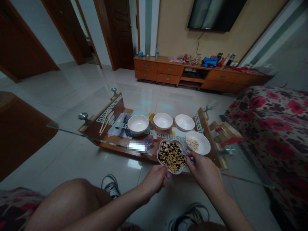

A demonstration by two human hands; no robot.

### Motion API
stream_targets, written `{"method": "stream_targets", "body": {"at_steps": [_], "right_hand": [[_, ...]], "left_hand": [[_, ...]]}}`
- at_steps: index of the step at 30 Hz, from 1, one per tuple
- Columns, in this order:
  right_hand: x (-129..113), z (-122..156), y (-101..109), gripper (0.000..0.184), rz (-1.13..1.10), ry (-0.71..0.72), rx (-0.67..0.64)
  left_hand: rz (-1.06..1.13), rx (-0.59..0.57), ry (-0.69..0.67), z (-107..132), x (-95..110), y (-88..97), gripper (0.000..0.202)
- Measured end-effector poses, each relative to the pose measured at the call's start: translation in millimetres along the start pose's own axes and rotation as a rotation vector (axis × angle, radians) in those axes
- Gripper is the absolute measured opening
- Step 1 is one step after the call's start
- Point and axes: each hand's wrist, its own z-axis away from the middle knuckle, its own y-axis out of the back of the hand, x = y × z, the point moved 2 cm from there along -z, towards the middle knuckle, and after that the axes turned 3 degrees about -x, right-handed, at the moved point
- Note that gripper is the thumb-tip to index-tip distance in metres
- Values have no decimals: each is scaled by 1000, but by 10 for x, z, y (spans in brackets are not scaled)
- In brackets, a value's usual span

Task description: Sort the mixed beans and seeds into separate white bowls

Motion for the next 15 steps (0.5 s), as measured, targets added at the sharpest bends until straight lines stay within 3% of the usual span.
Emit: {"method": "stream_targets", "body": {"at_steps": [15], "right_hand": [[-4,15,8,26,-66,20,75]], "left_hand": [[5,5,7,9,-9,-10,40]]}}
